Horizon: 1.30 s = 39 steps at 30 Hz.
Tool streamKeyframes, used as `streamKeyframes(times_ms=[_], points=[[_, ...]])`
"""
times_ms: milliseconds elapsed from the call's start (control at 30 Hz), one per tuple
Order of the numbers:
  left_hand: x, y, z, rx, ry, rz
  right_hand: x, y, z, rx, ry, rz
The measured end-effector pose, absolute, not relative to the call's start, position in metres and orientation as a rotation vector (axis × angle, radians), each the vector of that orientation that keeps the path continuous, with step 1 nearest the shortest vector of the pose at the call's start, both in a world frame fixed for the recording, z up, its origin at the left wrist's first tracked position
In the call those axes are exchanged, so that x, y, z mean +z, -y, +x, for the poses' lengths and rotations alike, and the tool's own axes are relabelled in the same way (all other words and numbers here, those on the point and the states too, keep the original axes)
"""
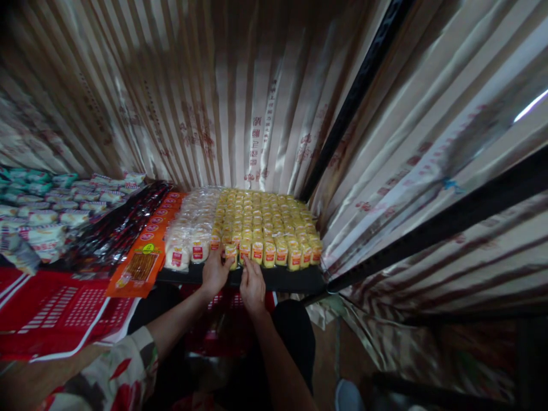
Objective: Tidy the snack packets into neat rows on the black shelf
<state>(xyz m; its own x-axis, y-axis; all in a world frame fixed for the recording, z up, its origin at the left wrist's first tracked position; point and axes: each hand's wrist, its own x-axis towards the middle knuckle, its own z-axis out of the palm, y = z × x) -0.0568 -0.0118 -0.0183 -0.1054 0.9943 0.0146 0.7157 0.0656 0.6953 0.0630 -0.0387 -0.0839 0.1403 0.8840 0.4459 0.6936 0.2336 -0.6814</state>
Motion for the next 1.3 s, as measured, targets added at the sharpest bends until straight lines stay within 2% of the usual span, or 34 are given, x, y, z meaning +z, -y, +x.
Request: streamKeyframes(times_ms=[567, 833, 1300], points=[[-0.036, -0.002, -0.051, 0.899, -1.802, 1.736, -0.077, 0.040, 0.060, 0.232, 1.563, -1.546], [-0.031, -0.004, -0.053, 0.798, -1.872, 1.753, -0.078, 0.039, 0.057, 0.176, 1.565, -1.533], [-0.040, -0.011, -0.048, 0.853, -1.799, 1.775, -0.079, 0.035, 0.056, 0.333, 1.513, -1.568]])
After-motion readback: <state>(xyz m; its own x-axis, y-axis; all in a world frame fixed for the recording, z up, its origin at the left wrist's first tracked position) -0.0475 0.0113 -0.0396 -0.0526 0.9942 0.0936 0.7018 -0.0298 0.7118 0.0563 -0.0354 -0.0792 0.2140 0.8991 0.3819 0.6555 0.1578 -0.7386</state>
